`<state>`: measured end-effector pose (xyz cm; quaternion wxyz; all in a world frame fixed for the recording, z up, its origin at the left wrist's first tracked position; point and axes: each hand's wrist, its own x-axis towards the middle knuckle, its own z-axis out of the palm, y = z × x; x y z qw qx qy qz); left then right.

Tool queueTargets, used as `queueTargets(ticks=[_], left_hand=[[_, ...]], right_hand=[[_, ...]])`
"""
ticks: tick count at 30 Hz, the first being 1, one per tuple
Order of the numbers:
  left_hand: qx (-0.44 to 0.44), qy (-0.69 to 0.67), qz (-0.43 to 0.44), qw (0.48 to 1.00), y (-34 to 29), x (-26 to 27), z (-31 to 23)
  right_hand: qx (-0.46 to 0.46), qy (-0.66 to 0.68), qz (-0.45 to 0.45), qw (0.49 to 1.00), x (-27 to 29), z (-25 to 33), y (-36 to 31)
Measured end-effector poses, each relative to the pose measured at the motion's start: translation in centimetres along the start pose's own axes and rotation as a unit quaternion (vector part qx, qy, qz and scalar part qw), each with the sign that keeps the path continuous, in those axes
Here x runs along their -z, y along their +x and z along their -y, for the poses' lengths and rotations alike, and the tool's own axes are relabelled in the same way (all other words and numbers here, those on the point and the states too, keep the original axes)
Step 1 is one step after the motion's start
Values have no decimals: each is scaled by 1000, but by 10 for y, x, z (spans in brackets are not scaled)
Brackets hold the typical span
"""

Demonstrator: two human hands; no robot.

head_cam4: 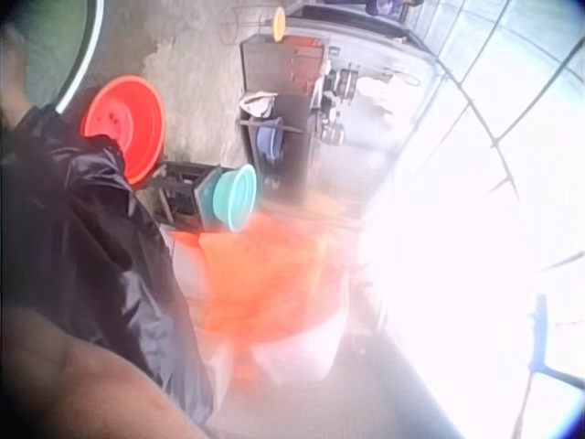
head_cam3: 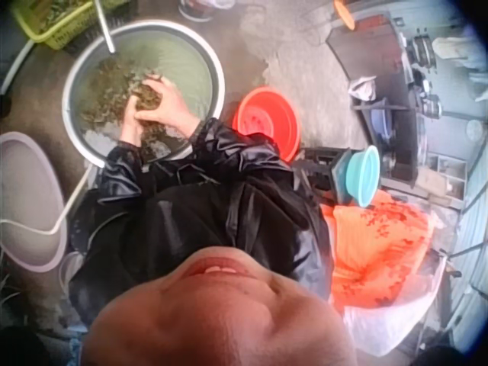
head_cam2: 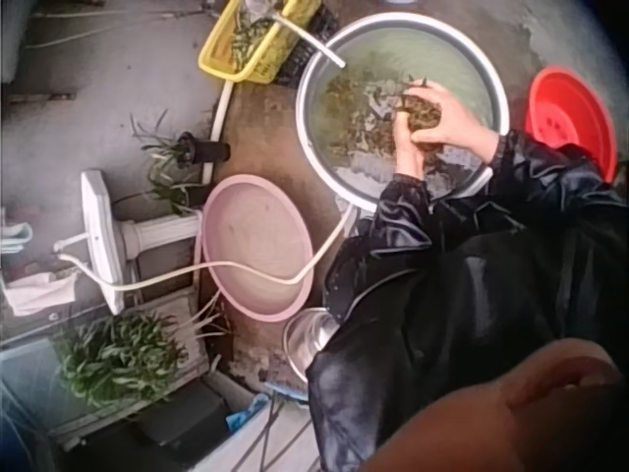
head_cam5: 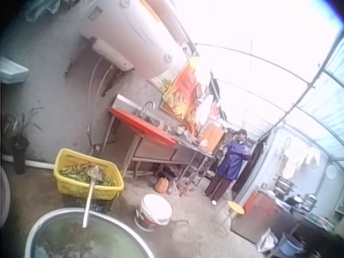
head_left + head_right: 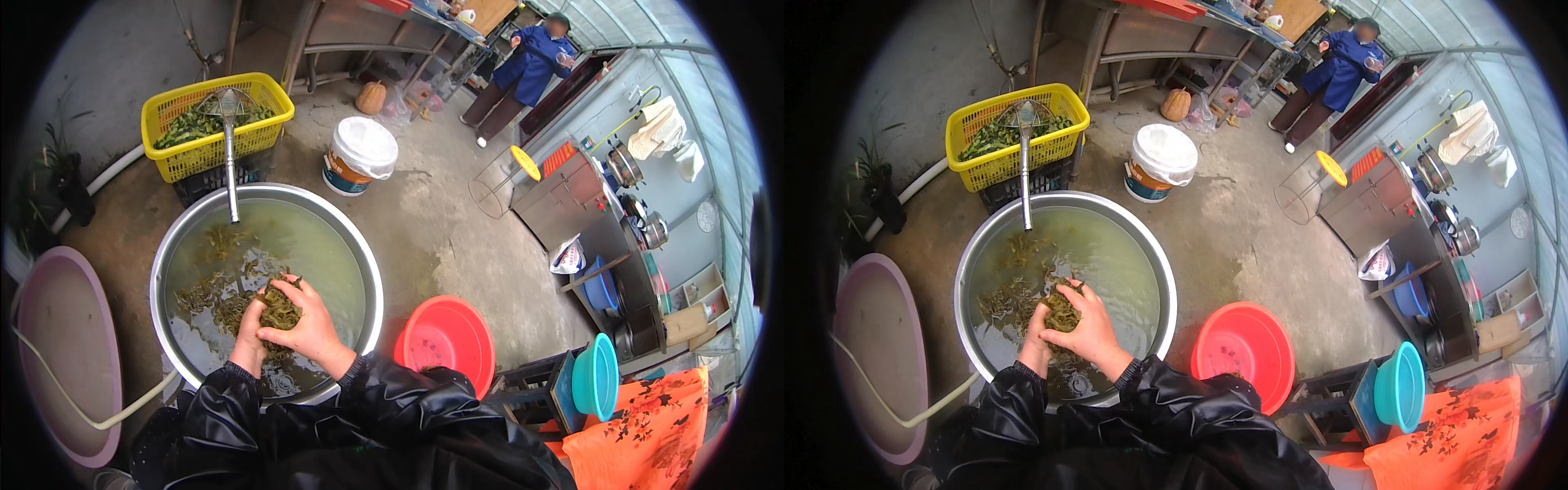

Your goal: The person repeatedly scoops green leafy vegetables from a large metal basin filled with water, squeezes them to remove excess water, and places them into a red plastic basin. The process is repeated multiple times throughout the clip.

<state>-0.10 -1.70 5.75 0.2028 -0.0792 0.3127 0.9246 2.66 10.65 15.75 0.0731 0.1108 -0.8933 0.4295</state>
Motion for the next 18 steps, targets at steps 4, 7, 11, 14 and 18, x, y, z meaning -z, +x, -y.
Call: queueTargets(ticks=[4,7,11,14,18], left_hand=[[0,-57,-6,998,3,-2,11],[-19,-37,24,999,12,4,19],[-73,-26,-59,995,14,14,31],[-104,-23,-84,991,12,18,37],[-115,-32,-100,988,12,18,40]], right_hand=[[-27,14,-80,996,-8,-9,-7],[-5,47,-135,990,-15,-14,-8],[9,57,-156,986,-20,-18,-9],[0,57,-150,987,-21,-21,-10],[-8,62,-143,988,-22,-26,-9]])
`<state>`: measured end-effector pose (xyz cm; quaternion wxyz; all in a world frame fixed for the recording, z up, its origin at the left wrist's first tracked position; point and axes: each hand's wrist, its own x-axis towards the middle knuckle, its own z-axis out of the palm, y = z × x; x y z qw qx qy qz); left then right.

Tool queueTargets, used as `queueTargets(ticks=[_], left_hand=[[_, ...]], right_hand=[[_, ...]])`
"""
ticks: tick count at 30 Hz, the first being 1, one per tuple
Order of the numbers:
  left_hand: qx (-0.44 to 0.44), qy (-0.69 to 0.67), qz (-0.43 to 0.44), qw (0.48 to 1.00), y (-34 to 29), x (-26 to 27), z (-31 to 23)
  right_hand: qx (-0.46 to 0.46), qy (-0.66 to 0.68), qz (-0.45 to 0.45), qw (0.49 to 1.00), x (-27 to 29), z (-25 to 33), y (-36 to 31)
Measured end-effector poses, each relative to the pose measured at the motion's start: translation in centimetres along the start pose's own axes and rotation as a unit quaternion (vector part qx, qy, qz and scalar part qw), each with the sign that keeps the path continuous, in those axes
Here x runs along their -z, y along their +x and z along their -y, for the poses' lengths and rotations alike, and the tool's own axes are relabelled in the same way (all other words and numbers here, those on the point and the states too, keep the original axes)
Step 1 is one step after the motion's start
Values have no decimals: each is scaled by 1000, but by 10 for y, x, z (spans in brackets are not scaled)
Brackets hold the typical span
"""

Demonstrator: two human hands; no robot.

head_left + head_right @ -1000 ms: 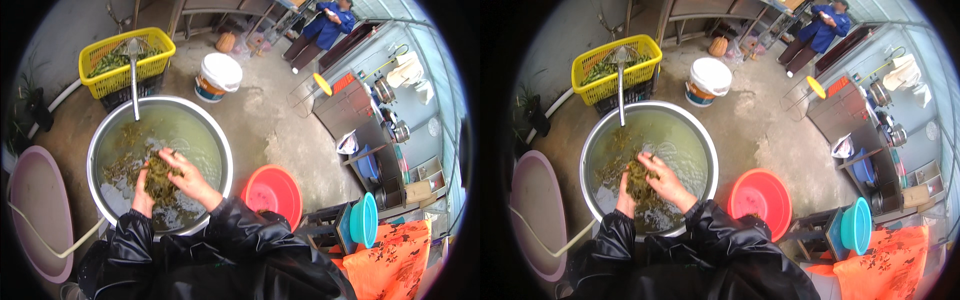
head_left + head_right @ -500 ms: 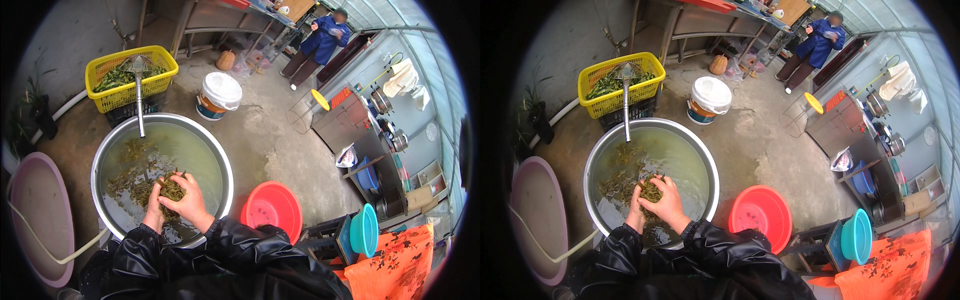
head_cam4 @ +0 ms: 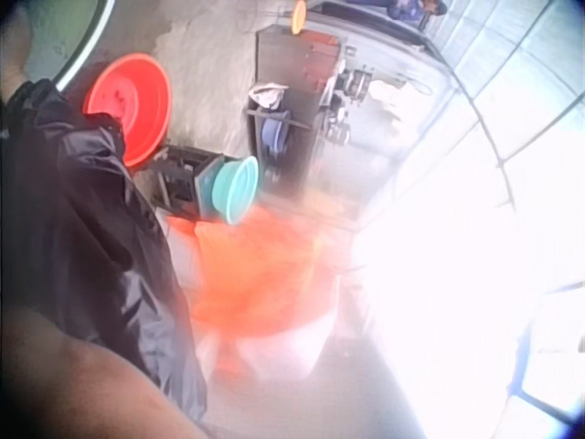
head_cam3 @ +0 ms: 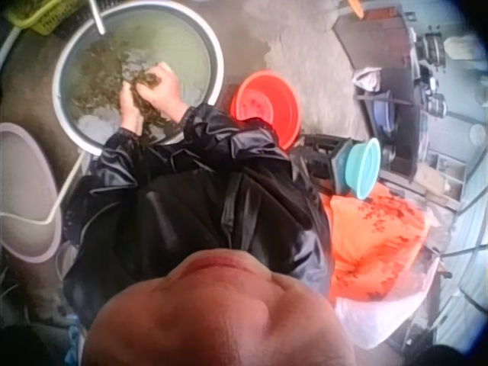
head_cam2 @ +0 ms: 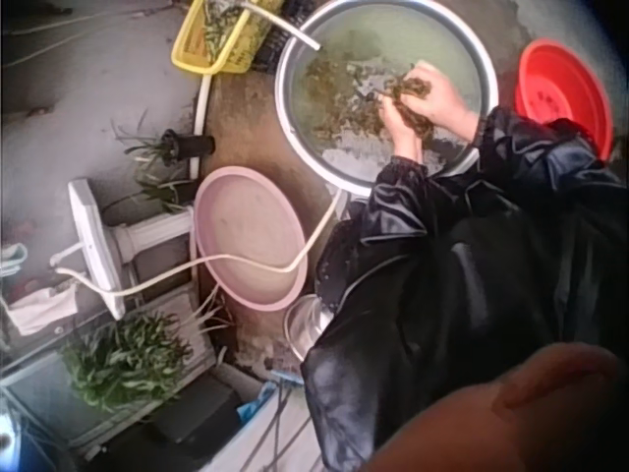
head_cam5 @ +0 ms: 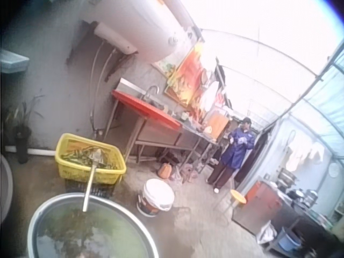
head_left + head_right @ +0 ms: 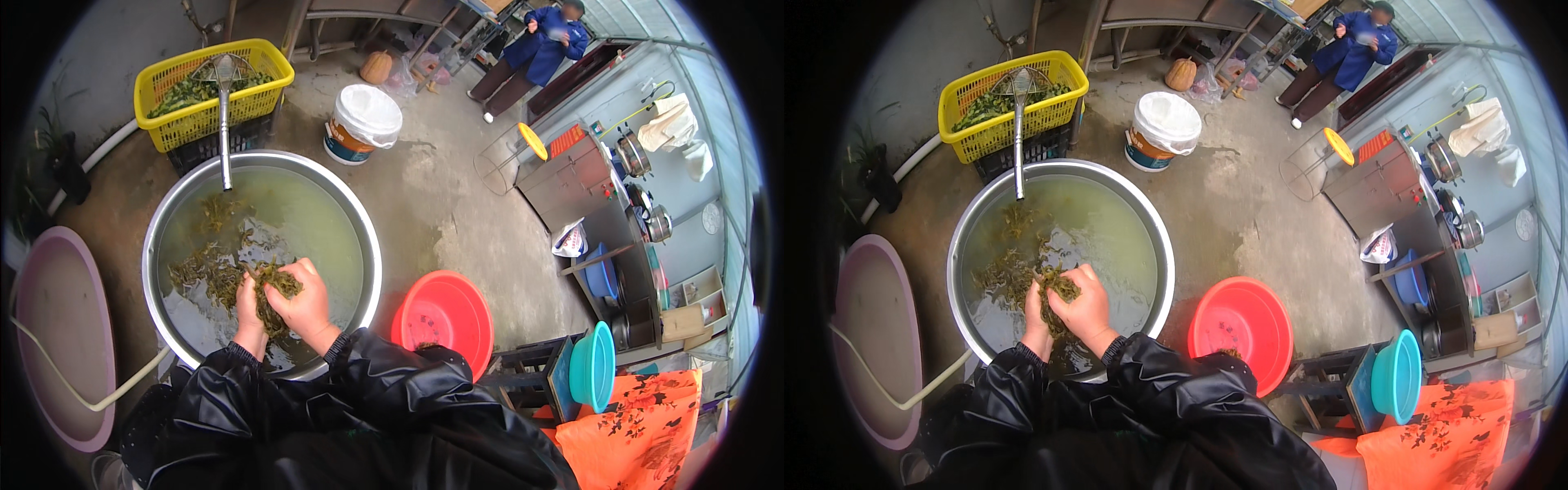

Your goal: The person repeatedly scoops green leafy vegetables from a large metal basin filled with water, squeezes them to remove excess water, and places them into a red plastic basin. The process is repeated multiple times throughout the clip.

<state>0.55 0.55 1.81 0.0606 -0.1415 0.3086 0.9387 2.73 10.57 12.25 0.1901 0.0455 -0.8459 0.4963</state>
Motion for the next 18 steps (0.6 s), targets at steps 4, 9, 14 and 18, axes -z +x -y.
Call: queueTargets(ticks=[4,9,14,18], left_hand=[[-9,15,-29,999,2,0,3],[-17,25,-41,999,3,4,6],[-29,41,-63,997,-3,0,3],[-23,58,-70,996,-5,-4,0]], right_hand=[[-6,12,-5,1000,-1,-4,2],[-27,27,-9,999,-3,-8,0],[-25,27,-14,999,-6,-14,-2],[-26,22,-25,999,-11,-22,-3]])
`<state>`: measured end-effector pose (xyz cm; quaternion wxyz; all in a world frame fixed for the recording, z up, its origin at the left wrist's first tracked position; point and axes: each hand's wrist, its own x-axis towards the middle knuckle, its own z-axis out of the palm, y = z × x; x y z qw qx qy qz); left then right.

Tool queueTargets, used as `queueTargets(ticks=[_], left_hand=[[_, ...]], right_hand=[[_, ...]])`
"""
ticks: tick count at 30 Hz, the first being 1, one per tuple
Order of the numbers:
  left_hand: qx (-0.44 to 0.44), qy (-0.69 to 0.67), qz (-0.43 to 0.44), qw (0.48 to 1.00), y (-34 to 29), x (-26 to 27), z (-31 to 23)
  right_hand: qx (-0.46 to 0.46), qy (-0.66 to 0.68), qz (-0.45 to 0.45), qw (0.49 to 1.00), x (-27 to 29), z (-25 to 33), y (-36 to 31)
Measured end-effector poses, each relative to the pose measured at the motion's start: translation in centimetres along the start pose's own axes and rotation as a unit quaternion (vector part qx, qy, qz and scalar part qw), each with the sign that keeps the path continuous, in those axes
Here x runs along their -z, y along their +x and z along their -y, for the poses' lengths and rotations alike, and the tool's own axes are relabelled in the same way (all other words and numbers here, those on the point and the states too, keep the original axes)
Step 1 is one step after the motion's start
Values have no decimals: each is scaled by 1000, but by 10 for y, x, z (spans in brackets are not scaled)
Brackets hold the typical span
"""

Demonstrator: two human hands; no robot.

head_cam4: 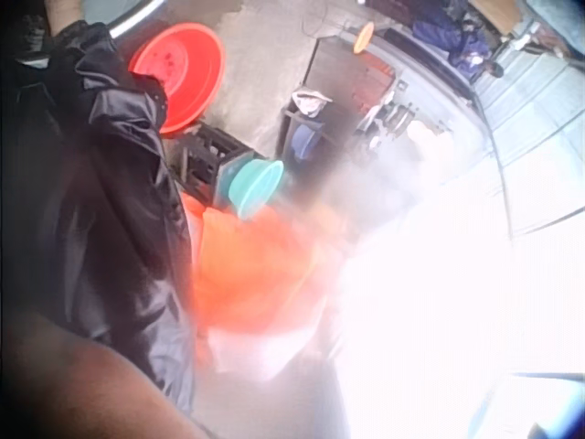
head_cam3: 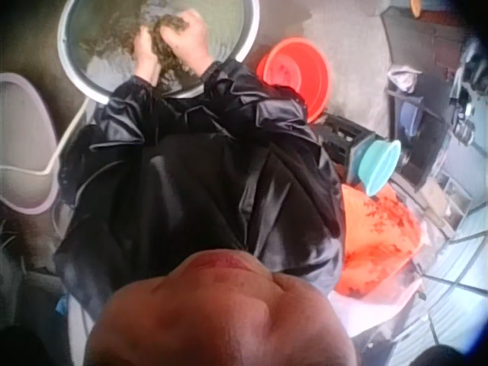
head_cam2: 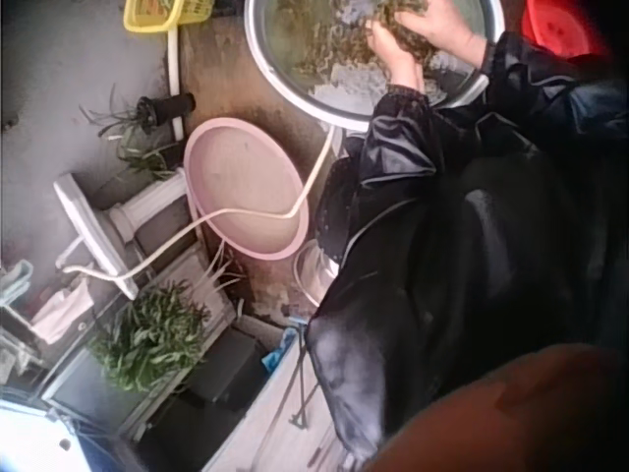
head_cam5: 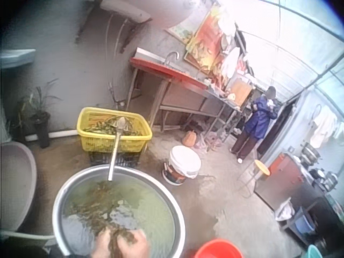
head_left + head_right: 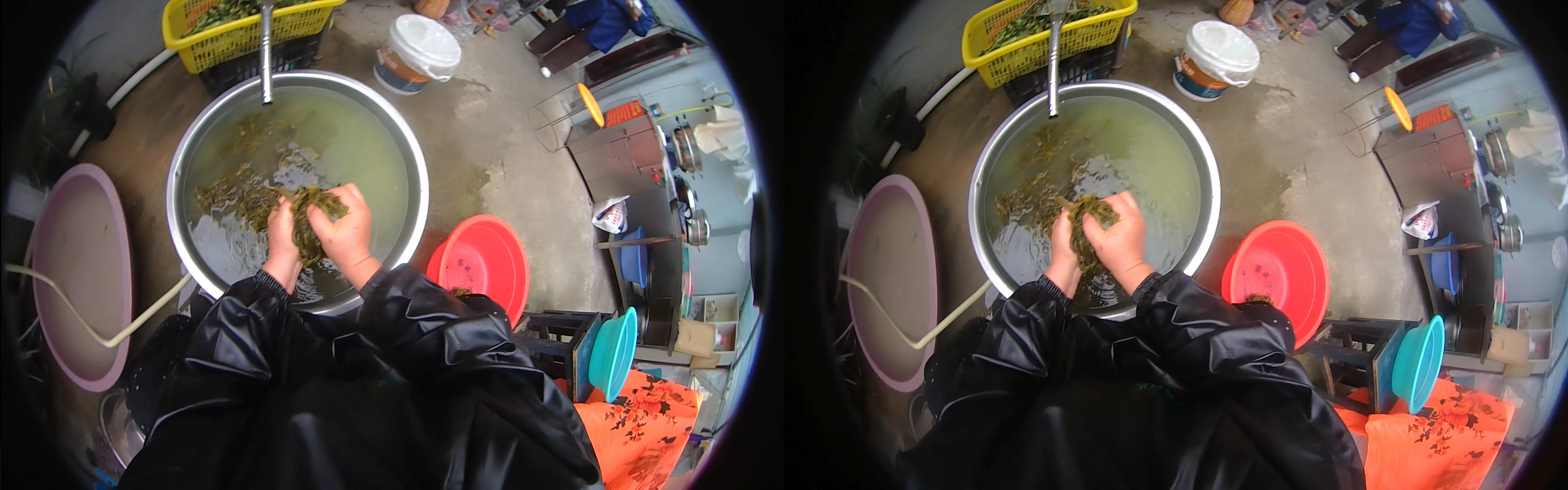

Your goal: The person repeatedly scoops green leafy vegetables from a large metal basin filled with water, squeezes them to remove excess water, and places them into a red plastic basin. The process is repeated multiple times throughout the clip.

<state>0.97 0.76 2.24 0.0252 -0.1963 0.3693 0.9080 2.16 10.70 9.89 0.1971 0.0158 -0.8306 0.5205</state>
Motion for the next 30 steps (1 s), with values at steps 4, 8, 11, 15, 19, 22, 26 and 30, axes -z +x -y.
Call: queueTargets(ticks=[4,8,11,15,19,22,26,30], left_hand=[[13,-7,-29,999,1,-1,4],[19,156,-53,986,6,-11,-10],[120,108,45,986,5,-32,-33],[112,207,162,958,-4,-57,-74],[81,232,243,939,-13,-65,-82],[99,220,229,943,-13,-63,-75],[91,290,191,933,-9,-55,-71],[42,381,122,915,-2,-45,-70]], right_hand=[[15,7,-6,1000,-3,-15,-3],[-117,101,-38,987,-11,-31,-5],[-214,257,-47,941,-8,-38,2],[-314,469,-112,818,16,-26,18],[-367,598,-121,702,46,-4,43],[-327,664,-102,665,77,13,61],[-273,643,-128,704,158,35,84],[-224,538,-214,784,262,41,75]])
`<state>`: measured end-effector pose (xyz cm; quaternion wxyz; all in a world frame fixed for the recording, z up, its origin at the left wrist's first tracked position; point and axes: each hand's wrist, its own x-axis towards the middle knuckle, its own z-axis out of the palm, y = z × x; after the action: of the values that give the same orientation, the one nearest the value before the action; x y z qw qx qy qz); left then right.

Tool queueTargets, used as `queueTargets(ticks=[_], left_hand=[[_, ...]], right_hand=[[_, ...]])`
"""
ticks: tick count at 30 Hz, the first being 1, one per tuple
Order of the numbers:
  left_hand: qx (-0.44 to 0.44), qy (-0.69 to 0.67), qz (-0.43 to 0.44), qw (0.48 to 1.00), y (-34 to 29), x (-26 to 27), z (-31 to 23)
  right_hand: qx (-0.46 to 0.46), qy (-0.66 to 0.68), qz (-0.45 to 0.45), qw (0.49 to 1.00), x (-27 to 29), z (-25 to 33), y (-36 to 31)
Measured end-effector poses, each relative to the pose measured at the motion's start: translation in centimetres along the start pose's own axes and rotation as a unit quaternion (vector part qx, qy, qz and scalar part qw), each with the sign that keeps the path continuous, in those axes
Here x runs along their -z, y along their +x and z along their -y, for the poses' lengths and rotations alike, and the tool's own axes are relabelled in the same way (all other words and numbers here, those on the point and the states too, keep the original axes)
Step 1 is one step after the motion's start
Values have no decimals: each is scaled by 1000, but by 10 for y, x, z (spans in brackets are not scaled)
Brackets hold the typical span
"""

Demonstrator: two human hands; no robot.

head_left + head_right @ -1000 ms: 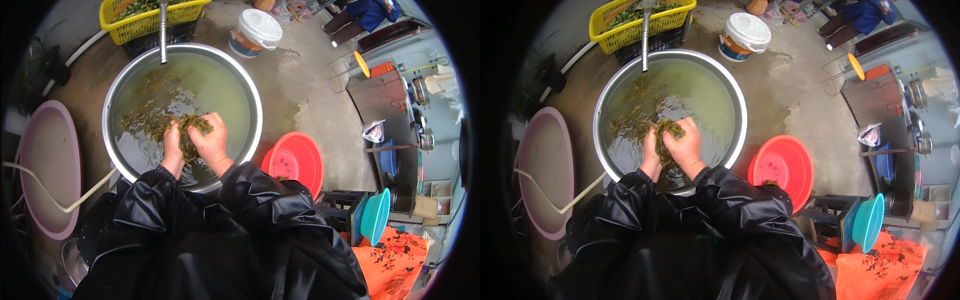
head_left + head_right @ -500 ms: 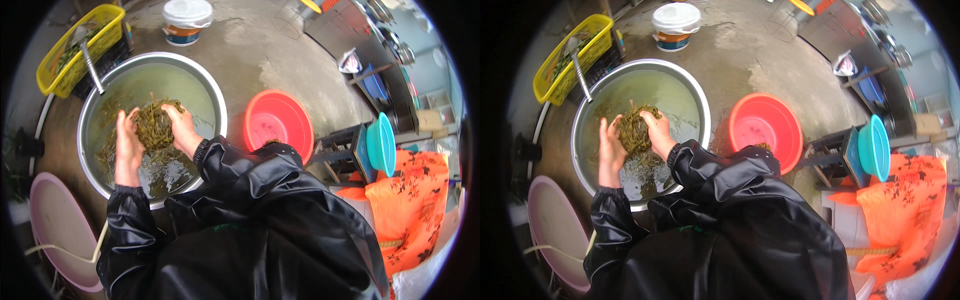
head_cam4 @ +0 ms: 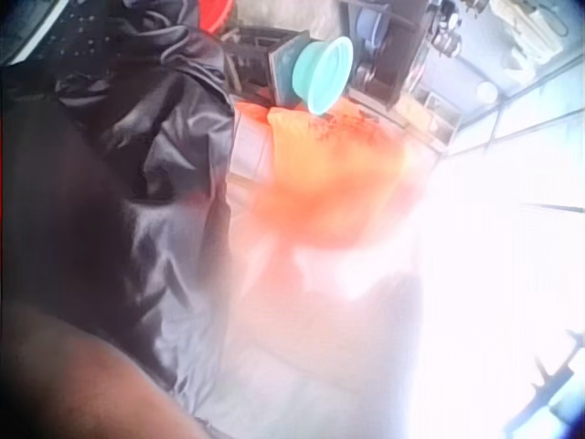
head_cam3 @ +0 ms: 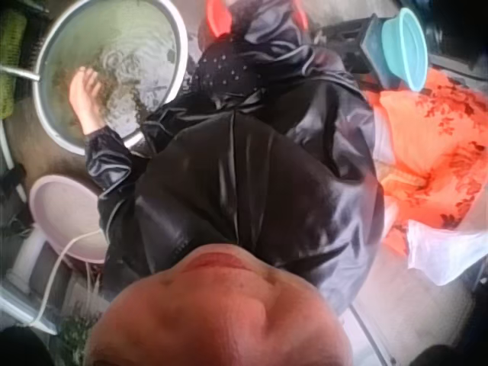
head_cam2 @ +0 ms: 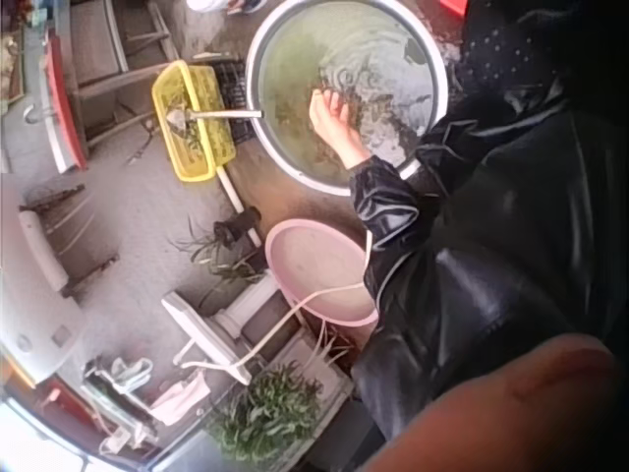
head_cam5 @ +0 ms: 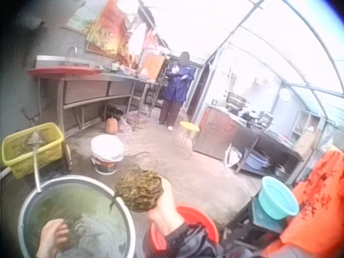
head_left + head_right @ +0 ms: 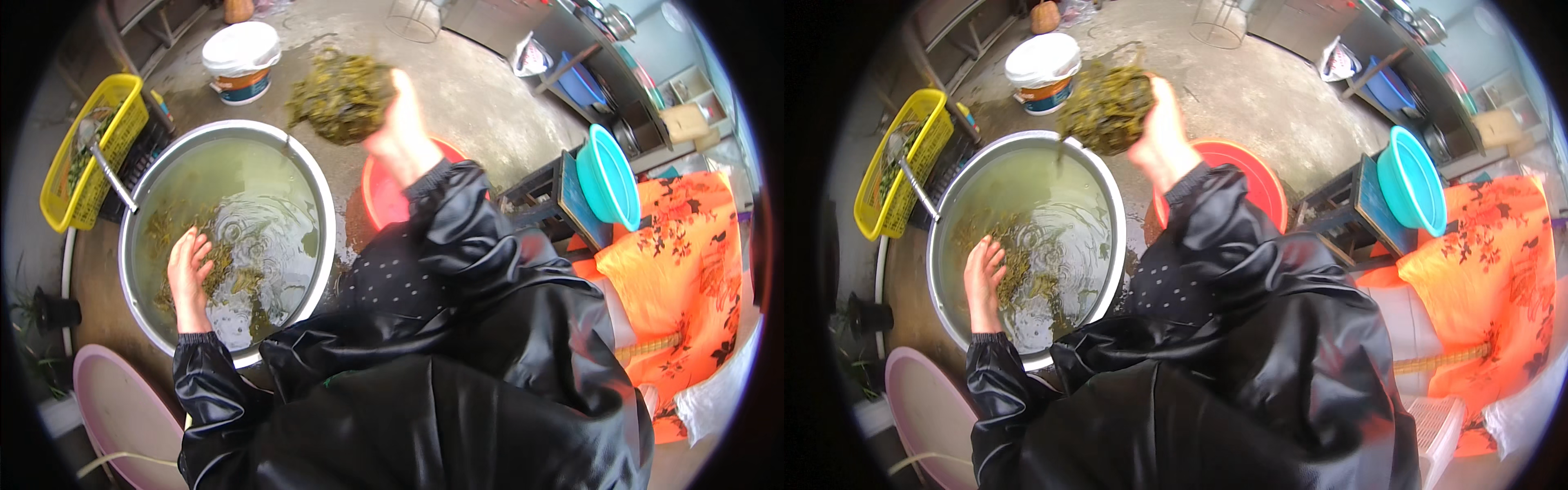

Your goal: The person repeatedly scoops green leafy vegetables from a large metal basin filled with water, squeezes them to remove excess water, and places them into a red plastic basin. The process is repeated multiple times throughout the clip.

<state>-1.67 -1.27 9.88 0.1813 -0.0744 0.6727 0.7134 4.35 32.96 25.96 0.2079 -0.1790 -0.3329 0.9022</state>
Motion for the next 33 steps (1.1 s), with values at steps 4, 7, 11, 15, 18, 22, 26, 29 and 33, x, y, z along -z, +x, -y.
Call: queueTargets(ticks=[4,7,11,15,18,22,26,29,33], left_hand=[[7,-5,-10,1000,4,12,12],[20,18,-8,1000,5,23,22],[49,46,-10,998,1,31,27],[62,79,-16,995,-3,30,32],[50,86,-20,995,-4,39,49],[102,68,-141,982,10,74,89],[71,-17,-323,944,30,114,139],[113,-54,-381,916,29,132,167],[186,-92,-371,905,30,137,186]], right_hand=[[62,-34,-77,994,77,69,-6],[101,-32,-141,984,153,84,-6],[96,0,-242,966,260,68,0],[63,10,-297,953,346,37,-1],[-123,-43,-262,956,363,30,-5],[-81,-402,-349,842,302,32,42],[-125,-463,-162,862,207,1,108],[-205,-502,10,840,157,-66,131],[-380,-503,63,774,124,-185,140]])
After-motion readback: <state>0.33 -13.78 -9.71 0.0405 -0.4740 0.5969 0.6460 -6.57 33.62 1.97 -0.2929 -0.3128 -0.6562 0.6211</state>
